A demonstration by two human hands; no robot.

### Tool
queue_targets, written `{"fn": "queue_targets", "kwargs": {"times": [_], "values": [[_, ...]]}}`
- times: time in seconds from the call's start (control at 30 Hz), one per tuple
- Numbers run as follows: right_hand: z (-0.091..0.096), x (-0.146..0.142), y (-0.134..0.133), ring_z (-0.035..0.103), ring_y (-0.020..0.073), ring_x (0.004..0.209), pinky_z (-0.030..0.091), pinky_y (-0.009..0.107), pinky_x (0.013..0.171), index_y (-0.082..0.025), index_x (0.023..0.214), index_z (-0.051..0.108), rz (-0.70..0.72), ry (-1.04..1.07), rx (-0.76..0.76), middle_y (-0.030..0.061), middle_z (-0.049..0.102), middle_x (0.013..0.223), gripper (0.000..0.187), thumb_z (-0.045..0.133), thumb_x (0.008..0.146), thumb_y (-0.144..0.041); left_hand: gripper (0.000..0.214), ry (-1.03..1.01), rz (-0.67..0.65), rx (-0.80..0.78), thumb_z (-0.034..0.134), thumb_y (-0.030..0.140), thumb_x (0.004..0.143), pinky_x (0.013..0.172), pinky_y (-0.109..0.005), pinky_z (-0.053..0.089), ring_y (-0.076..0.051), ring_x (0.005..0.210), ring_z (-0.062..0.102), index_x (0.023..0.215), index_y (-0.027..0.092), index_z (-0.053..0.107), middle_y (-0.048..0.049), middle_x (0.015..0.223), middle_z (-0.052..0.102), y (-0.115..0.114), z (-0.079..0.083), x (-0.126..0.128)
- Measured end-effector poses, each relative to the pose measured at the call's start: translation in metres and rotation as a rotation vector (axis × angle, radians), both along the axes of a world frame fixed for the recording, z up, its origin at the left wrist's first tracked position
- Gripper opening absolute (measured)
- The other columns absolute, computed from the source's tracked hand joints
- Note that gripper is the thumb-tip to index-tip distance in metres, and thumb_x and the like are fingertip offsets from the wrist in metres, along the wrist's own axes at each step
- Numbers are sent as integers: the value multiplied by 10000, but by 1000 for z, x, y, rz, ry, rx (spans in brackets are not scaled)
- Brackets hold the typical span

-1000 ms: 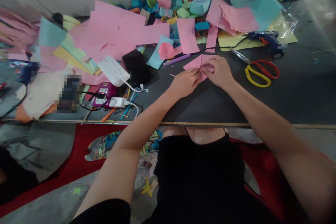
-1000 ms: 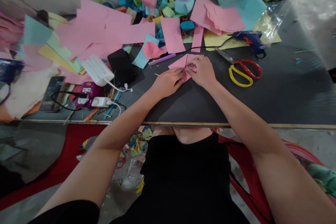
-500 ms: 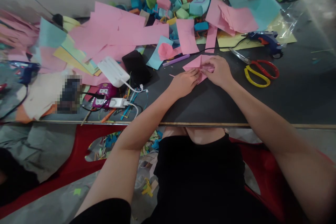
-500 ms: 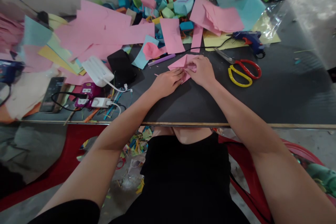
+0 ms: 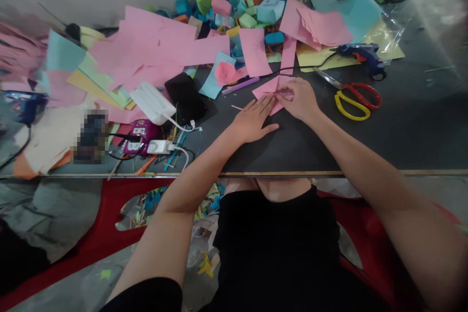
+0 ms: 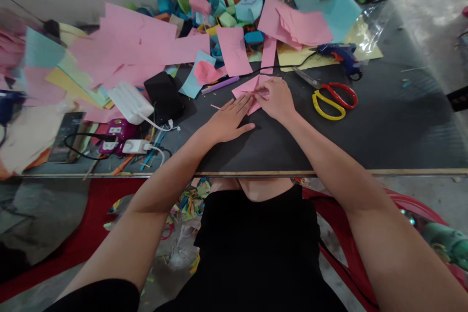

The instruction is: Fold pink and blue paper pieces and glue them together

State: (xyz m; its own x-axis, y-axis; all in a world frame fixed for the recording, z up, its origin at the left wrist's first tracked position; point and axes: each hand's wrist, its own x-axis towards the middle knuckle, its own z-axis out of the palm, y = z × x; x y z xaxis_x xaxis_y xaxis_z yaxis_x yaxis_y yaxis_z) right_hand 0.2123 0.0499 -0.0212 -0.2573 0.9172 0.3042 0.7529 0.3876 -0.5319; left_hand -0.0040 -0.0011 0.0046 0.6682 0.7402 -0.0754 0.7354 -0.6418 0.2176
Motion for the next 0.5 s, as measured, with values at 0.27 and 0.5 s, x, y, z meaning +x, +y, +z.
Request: {"fn": "queue_targets", "kwargs": {"times": [0.27,0.5], "values": [[-2,-1,-2,654,378,1193,464,646,1129,-264,1038,748,-17,28,30,133,765,1168,211,632,946,-414,776,-9,-92,33,281,579,1110,1366,-490,211,-287,1676,205,1701,82,207,-197,1770,214,3,-3,-6],[5,-2,-5,642,368,1197,459,617,1123,-253,1039,751,-9,12,-21,137,744,1203,186,648,915,-347,503,2,-114,158,410,321,1107,1192,-418,499,-282,1404,636,1439,-1,609,-241,1462,665,-9,18,1]]}}
